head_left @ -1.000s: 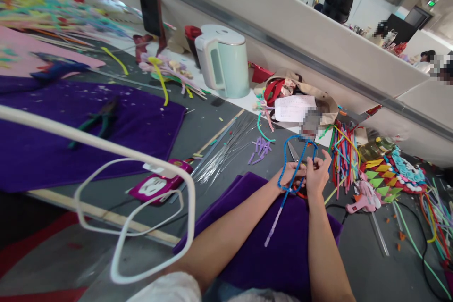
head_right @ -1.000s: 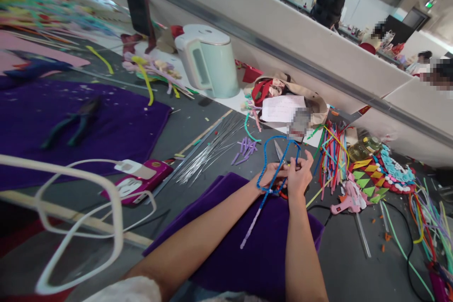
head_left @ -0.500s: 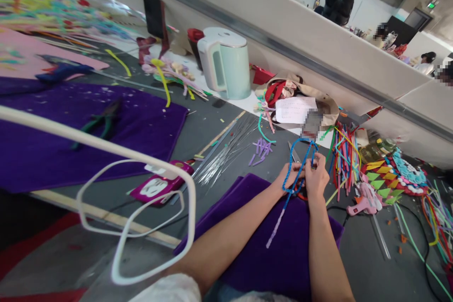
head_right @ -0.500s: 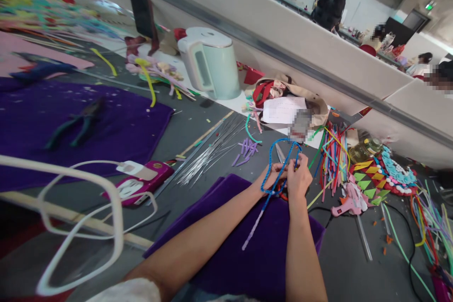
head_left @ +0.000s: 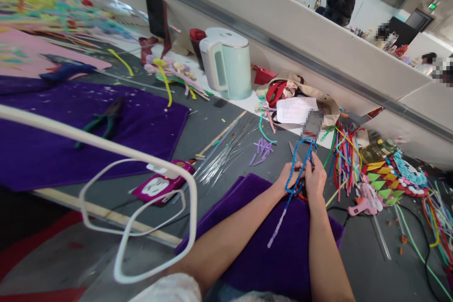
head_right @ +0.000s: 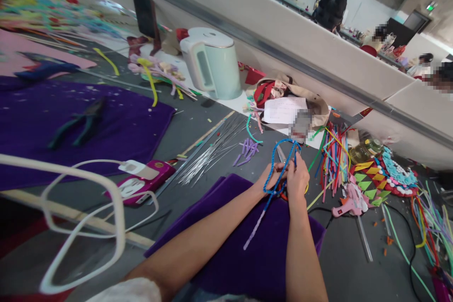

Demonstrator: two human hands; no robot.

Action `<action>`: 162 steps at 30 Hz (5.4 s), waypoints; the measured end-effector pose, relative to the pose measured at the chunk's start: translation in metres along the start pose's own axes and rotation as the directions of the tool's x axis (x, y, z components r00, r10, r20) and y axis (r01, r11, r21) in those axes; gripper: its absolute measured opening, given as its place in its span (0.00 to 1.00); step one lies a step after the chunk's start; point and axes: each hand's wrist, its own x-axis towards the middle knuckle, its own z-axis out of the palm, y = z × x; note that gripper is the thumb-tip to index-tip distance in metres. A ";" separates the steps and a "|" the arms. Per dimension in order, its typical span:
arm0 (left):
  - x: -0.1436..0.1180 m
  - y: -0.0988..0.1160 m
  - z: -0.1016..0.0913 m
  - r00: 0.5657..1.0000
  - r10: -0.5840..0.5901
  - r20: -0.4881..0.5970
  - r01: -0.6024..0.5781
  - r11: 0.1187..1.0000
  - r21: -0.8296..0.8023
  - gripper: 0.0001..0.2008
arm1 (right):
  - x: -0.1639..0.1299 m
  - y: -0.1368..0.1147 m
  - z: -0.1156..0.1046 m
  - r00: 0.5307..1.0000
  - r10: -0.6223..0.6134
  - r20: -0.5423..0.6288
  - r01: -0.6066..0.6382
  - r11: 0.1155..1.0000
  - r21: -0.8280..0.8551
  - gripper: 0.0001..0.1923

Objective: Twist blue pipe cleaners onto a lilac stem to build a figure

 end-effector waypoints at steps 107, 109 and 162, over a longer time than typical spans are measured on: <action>0.000 0.008 -0.003 0.976 -0.195 0.101 0.211 0.961 -0.181 0.15 | 0.006 -0.012 -0.010 0.988 0.133 -0.073 -0.077 0.855 0.513 0.21; 0.000 0.009 -0.003 0.976 -0.200 0.090 0.214 0.959 -0.186 0.15 | 0.005 -0.014 -0.011 0.990 0.091 -0.106 -0.031 0.883 0.469 0.21; -0.002 0.021 -0.018 0.910 -0.300 0.286 0.353 0.923 -0.154 0.22 | 0.021 0.032 -0.015 0.852 0.480 -0.208 -0.163 0.621 0.766 0.13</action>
